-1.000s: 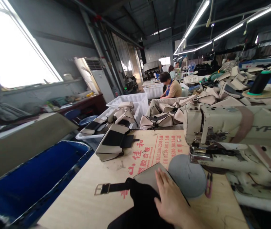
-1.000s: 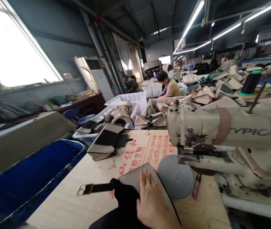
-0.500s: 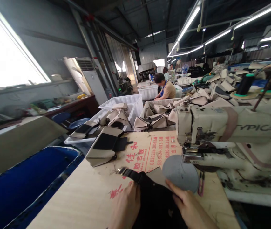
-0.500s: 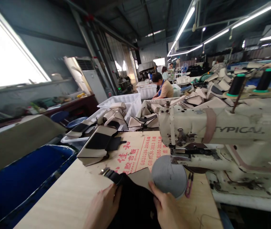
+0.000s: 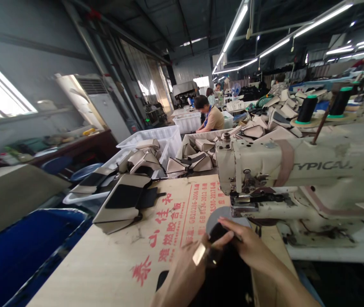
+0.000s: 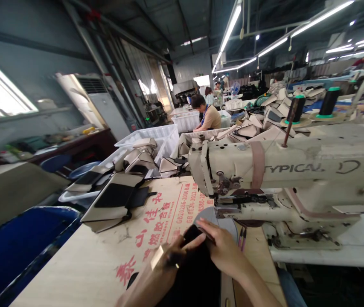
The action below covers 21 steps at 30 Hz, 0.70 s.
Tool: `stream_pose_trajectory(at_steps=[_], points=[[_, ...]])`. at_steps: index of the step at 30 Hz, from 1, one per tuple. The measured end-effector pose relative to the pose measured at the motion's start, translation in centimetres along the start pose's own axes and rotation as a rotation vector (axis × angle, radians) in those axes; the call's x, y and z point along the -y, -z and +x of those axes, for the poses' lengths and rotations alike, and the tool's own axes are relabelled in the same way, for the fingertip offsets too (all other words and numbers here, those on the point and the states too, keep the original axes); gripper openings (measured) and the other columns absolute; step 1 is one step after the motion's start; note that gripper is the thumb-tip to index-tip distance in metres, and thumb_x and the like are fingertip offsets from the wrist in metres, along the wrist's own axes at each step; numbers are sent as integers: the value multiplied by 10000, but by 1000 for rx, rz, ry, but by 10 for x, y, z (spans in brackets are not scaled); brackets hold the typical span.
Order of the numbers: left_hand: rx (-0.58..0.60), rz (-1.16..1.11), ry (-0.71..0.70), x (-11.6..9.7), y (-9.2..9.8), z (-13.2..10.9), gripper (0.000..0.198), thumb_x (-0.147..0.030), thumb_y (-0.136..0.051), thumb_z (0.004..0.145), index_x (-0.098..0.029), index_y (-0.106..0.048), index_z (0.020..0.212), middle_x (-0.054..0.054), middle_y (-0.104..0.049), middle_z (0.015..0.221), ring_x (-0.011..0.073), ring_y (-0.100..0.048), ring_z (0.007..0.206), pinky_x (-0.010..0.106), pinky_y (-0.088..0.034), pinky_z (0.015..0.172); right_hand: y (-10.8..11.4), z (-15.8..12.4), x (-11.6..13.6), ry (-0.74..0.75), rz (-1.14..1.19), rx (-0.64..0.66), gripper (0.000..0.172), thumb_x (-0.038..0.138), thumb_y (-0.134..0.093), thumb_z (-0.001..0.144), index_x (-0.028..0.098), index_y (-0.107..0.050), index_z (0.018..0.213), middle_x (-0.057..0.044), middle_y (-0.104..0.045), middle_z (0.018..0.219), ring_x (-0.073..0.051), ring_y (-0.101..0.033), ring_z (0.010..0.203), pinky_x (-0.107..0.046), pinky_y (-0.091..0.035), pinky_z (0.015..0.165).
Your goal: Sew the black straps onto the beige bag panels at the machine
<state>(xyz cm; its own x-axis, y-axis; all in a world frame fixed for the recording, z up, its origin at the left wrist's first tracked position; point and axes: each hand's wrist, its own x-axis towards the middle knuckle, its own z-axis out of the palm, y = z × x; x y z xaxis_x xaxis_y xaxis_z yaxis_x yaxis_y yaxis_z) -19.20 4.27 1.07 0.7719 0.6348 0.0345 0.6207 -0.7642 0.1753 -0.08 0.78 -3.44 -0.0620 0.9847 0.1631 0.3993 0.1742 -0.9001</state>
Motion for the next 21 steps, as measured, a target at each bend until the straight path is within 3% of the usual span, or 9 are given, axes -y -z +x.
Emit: stream_pose_trajectory(at_steps=[2, 5, 8, 10, 14, 16, 19, 21], points=[[-25, -6, 53, -2, -6, -5, 564, -114, -324, 844, -406, -284, 1324, -5, -590, 910, 126, -580, 732, 229, -462, 699, -2, 7, 3, 24, 72, 21, 411, 125, -369, 813, 177, -546, 1180, -54, -524, 1215, -162, -472, 1143, -344, -340, 1015], [-65, -132, 288, -1, -19, -13, 520, -233, -338, 880, -293, -194, 1376, 27, -613, 941, 136, -605, 744, 227, -464, 673, -5, 3, 5, 2, 132, -26, 362, 149, -396, 832, 199, -574, 1143, -49, -567, 1157, -164, -529, 1069, -317, -405, 954], [88, -198, 405, 4, -19, -16, 352, -272, -312, 891, -253, -480, 1201, 30, -665, 833, 159, -639, 736, 215, -447, 623, -3, -5, 12, 34, 132, 6, 341, 161, -410, 848, 215, -577, 1140, -41, -580, 1133, -162, -533, 1059, -308, -413, 947], [173, -166, 394, 7, -6, -15, 319, -250, -307, 884, -258, -592, 1027, 28, -681, 794, 183, -648, 778, 220, -434, 630, 3, -10, 21, 80, 85, 66, 373, 130, -401, 848, 238, -555, 1171, -20, -570, 1149, -151, -500, 1104, -312, -373, 992], [209, -79, 290, 12, 32, -6, 360, -187, -341, 840, -293, -557, 1109, 27, -681, 898, 213, -640, 824, 254, -416, 659, 14, -18, 27, 119, 44, 130, 386, 135, -398, 863, 258, -520, 1208, 2, -502, 1240, -154, -414, 1196, -347, -296, 1052], [276, -148, 210, 15, 42, 2, 322, -261, -362, 852, -301, -582, 1084, 22, -679, 906, 214, -633, 826, 253, -410, 664, 12, -24, 19, 100, 52, 103, 370, 165, -393, 878, 245, -511, 1219, -20, -511, 1231, -166, -436, 1178, -362, -319, 1037], [394, -414, 206, 21, 32, 19, 405, -447, -299, 875, -249, -629, 1002, 15, -672, 754, 172, -629, 684, 226, -413, 604, 0, -34, 0, 42, 13, 19, 363, 218, -378, 893, 211, -492, 1238, -54, -521, 1218, -170, -463, 1153, -346, -363, 1006], [322, -517, 278, 24, 13, 37, 507, -490, -226, 879, -194, -621, 997, 13, -642, 673, 141, -595, 572, 219, -409, 555, -10, -40, -12, 5, -61, -28, 371, 234, -368, 892, 188, -487, 1240, -60, -503, 1238, -169, -448, 1167, -332, -368, 1002]])
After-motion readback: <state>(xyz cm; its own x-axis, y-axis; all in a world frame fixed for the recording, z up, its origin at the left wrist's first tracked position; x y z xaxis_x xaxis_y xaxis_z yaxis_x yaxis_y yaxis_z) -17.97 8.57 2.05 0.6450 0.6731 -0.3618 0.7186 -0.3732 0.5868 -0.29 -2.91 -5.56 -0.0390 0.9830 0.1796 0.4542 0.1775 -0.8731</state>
